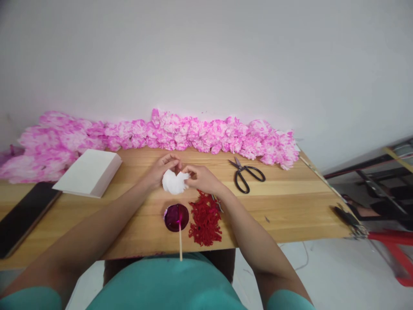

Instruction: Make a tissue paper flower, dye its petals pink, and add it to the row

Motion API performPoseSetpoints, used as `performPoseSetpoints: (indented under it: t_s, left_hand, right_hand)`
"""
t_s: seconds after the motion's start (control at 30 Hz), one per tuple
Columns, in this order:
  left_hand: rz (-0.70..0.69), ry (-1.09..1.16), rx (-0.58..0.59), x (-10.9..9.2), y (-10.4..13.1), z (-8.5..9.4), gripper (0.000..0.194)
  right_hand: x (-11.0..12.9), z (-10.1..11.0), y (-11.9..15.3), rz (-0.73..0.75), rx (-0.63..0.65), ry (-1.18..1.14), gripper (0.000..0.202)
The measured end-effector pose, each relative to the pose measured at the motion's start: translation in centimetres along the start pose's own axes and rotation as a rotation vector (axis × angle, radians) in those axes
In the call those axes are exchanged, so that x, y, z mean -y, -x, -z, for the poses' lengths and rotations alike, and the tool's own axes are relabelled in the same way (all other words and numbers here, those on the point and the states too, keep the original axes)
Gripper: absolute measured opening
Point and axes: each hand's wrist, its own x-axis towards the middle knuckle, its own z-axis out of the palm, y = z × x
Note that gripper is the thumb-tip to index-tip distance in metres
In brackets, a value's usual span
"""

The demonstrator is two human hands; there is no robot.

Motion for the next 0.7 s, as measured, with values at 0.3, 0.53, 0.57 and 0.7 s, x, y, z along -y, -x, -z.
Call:
performPoseSetpoints:
  t_s: [0.3, 0.53, 0.57, 0.7]
  left_hand:
    - [-0.13, -0.215, 0.045, 0.6, 0.0, 0.0, 0.032]
    - [-0.081, -0.2, 0.087, 0.4, 0.0, -0.7, 0.046]
    - [-0.064, -0.189, 0.103, 0.5, -0.1, -0.6, 0.05]
    - [-0.011, -0.206, 0.141, 0.8, -0.3, -0.3, 0.056]
  right_hand:
    - [-2.7, 1.3, -1.4, -0.139, -0.275, -0.737, 0.041]
    - [-2.8, 0.3, -1.4, -0.192, -0.195, -0.761, 0.037]
    - [-2.7, 0.1, -1.4, -0.195, -0.19, -0.748, 0.037]
    - [-2.2, -0.2, -1.3, -0.186, -0.242, -0.661, 0.036]
